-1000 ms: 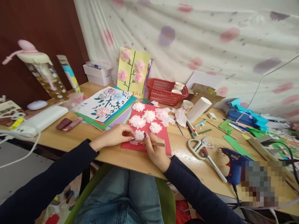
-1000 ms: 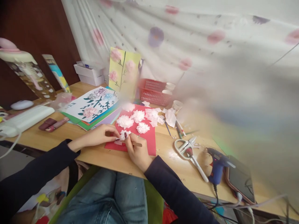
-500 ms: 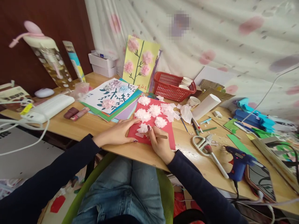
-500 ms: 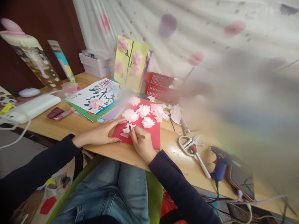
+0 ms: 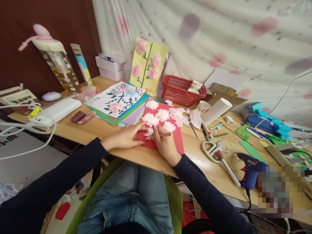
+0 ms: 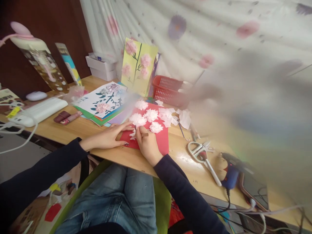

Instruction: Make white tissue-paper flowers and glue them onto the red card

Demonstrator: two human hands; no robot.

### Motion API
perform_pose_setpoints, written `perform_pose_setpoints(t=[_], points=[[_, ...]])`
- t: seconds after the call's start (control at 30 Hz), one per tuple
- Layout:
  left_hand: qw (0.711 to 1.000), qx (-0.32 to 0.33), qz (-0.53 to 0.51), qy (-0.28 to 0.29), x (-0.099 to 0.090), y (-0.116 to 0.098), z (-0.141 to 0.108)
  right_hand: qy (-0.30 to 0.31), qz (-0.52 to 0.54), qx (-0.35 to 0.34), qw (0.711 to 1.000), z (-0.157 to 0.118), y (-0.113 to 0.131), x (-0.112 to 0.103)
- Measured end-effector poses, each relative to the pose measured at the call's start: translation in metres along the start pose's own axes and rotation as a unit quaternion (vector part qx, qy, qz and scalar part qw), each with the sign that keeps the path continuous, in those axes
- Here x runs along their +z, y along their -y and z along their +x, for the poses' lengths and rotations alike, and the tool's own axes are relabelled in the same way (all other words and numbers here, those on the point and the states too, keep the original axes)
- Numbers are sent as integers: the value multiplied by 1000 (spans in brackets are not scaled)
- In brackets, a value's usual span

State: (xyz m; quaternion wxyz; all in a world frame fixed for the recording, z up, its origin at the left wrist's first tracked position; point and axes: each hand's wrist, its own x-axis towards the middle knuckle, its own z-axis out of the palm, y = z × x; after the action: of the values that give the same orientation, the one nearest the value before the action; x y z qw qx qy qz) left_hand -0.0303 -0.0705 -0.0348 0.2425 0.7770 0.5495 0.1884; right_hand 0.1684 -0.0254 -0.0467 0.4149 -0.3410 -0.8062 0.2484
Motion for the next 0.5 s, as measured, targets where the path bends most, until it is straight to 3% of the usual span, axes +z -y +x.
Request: perform_pose_setpoints(t=[0.17,0.33,0.5], points=[[1000,-5,6,5,-3,-4,0,-71,96,76,990,2,-6,-6],[1000,-9,18,12,-6,-3,2,-154,233,160,947,1,-10,-21],[999,15,-10,-34,-32,-4,34,-222,257,170,925,0,-30,-50]])
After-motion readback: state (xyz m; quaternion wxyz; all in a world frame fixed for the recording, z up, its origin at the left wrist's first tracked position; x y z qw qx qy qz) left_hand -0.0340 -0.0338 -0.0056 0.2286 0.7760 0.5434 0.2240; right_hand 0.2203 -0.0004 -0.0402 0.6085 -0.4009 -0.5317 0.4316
